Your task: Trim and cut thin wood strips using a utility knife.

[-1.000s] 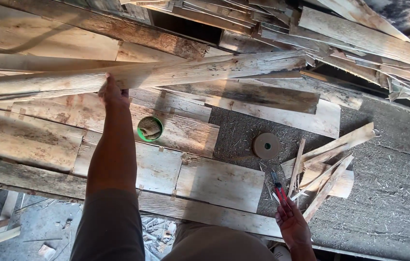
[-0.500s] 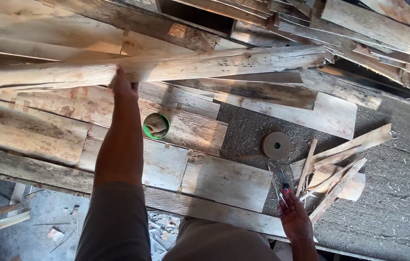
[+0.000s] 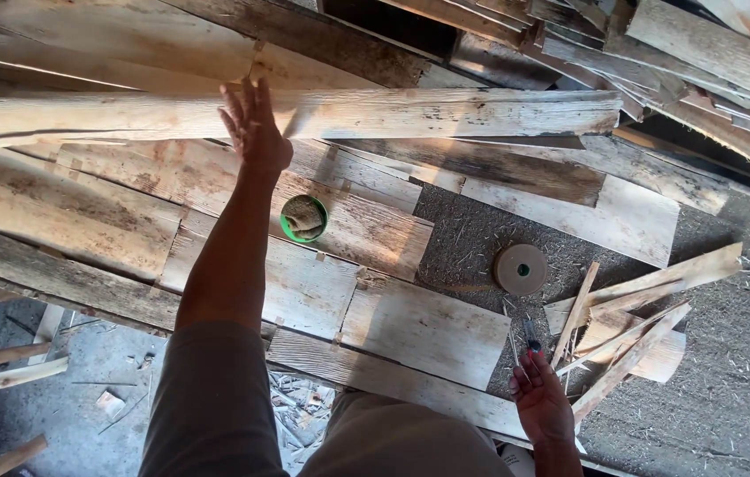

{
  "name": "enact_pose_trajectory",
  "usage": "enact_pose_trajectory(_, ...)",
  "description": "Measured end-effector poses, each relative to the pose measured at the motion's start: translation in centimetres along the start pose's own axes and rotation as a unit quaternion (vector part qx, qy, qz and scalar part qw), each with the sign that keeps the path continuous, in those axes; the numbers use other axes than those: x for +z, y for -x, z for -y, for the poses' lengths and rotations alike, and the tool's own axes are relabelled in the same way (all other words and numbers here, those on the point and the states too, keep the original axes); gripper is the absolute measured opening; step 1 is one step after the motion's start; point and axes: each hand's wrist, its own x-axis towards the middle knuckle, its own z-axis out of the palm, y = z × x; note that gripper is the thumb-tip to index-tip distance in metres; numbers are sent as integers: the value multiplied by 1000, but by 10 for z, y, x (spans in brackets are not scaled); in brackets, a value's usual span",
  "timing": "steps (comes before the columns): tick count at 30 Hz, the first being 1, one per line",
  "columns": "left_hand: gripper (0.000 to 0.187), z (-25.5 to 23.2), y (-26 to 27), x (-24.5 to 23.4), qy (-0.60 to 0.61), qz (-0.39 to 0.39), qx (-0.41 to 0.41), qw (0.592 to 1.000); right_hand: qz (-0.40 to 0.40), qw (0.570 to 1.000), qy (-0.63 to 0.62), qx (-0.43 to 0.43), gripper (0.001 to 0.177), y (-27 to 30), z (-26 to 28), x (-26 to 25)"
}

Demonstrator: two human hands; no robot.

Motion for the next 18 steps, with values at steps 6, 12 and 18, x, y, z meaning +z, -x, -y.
enact_pose_trajectory(6,87,2,-7,7,-117,-17,162,980,4,1000,-6,4,31,1,-1,2)
enact_pose_trajectory(12,51,1,21,-1,-130,-113,264,949,2,1000,13,13,32,6,1,5)
enact_pose_trajectory(18,49,0,30,-24,-95,-59,311,944,-12,1000,15,19,36,2,-5,-1)
